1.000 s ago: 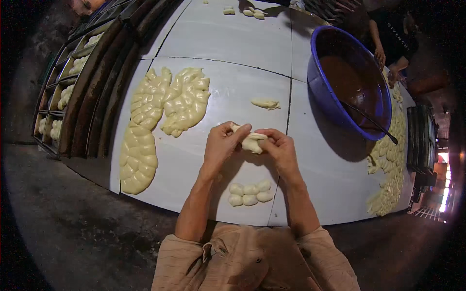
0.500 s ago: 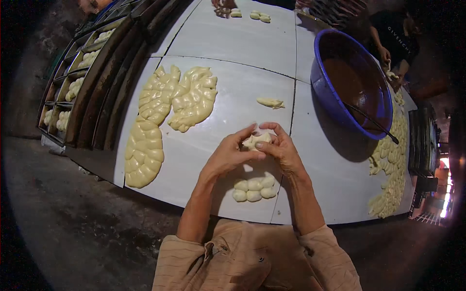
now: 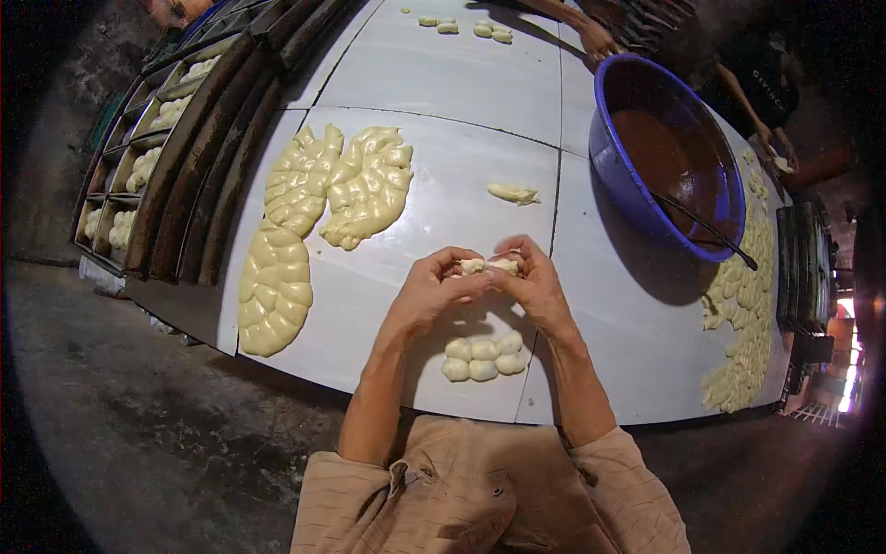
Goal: The person fills pieces of dough with paste, shapes them into rolls by hand, and places the shaped dough rolls into baking pans.
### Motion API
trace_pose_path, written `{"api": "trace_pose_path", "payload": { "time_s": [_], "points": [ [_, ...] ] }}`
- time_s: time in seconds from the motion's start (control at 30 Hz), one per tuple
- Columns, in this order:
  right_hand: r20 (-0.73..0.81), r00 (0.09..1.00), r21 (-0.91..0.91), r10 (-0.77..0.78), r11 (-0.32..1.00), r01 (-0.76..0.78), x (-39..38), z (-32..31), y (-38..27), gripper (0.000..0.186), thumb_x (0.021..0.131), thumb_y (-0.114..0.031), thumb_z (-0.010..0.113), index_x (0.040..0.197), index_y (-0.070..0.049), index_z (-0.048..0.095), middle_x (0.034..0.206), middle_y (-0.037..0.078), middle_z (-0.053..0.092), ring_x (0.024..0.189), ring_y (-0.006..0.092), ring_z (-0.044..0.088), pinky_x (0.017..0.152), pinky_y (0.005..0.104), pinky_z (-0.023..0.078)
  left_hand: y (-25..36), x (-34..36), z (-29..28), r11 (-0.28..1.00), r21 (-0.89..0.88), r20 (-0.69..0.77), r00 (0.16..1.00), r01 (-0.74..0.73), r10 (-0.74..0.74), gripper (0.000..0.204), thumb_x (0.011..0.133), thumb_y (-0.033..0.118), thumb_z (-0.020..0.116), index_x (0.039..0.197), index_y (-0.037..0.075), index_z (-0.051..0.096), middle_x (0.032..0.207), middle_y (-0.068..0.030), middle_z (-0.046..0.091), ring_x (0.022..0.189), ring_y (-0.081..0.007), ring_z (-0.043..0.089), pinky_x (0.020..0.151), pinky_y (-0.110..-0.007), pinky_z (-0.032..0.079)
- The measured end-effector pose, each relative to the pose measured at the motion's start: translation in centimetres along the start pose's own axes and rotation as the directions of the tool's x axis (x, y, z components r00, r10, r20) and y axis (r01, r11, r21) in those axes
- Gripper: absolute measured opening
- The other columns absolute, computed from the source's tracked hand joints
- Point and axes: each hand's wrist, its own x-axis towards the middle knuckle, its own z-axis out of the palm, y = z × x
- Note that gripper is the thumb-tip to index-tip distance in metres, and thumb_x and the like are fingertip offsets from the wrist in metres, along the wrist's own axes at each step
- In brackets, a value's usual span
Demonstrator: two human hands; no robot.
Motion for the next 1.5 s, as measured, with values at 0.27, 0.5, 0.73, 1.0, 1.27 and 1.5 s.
{"api": "trace_pose_path", "payload": {
  "time_s": [0.27,0.5,0.73,1.0,1.27,1.5],
  "points": [
    [0.116,0.984,-0.363,0.136,0.928,-0.086,-0.6,-1.0,-0.4,0.017,0.081,-0.017,0.071,0.086,-0.001,0.066,0.072,-0.001,0.061,0.066,0.0063,0.055,0.059,0.0232,0.041,-1.3,0.9,-1.0,0.995,0.095,-0.035,0.999,-0.035,0.038,0.021,0.08,0.008,0.079,0.095,-0.003,0.069,0.082,-0.0061,0.067,0.071,-0.0112,0.063,0.067,-0.024,0.053],
    [0.105,0.975,0.088,0.196,0.975,-0.206,-3.4,-5.1,-0.6,0.012,0.083,-0.014,0.069,0.085,-0.002,0.065,0.07,0.002,0.06,0.064,0.0093,0.056,0.057,0.0254,0.043,-2.1,1.9,-2.2,0.792,0.61,-0.295,0.936,0.03,0.191,0.027,0.088,0.025,0.069,0.106,0.005,0.074,0.098,-0.0114,0.075,0.088,-0.0245,0.07,0.083,-0.042,0.053],
    [-0.168,0.981,0.343,0.097,0.939,-0.034,-4.0,-4.7,-1.0,0.03,0.092,-0.01,0.066,0.119,-0.003,0.055,0.098,0.009,0.063,0.077,0.0149,0.063,0.068,0.0296,0.055,-3.4,2.4,-3.1,-0.001,0.985,0.164,0.949,-0.17,0.267,0.096,0.085,0.044,0.067,0.158,0.015,0.012,0.162,-0.021,0.016,0.15,-0.0414,0.007,0.112,-0.071,0.004],
    [-0.327,0.941,0.119,0.091,0.991,-0.054,-4.9,-5.6,1.3,0.019,0.089,-0.01,0.07,0.105,-0.003,0.063,0.1,0.006,0.065,0.085,0.0128,0.064,0.072,0.0272,0.053,-0.7,2.0,-4.3,-0.016,0.982,0.188,0.977,-0.187,0.1,0.108,0.068,0.03,0.085,0.156,0.028,0.023,0.161,-0.0259,0.009,0.149,-0.0439,0.009,0.113,-0.07,0.009],
    [-0.414,0.91,-0.223,-0.025,0.972,-0.075,-6.7,-7.8,1.4,0.029,0.084,-0.024,0.075,0.104,-0.004,0.067,0.126,0.007,0.055,0.097,0.0171,0.058,0.083,0.0297,0.051,-1.6,0.5,-4.6,-0.161,0.957,0.24,0.97,-0.243,-0.036,0.123,0.066,0.062,0.079,0.158,0.016,0.013,0.161,-0.0284,0.007,0.149,-0.0479,0.001,0.112,-0.072,0.006],
    [-0.526,0.814,-0.258,-0.246,0.958,0.123,-8.6,-10.7,3.7,0.031,0.085,-0.025,0.076,0.106,-0.004,0.066,0.085,0.002,0.064,0.079,0.0115,0.059,0.072,0.0283,0.05,0.5,1.3,-3.2,0.17,0.962,0.207,0.976,-0.215,0.067,0.123,0.064,0.06,0.082,0.157,0.012,0.017,0.155,-0.0269,0.029,0.146,-0.0417,0.025,0.114,-0.062,0.02]
  ]
}}
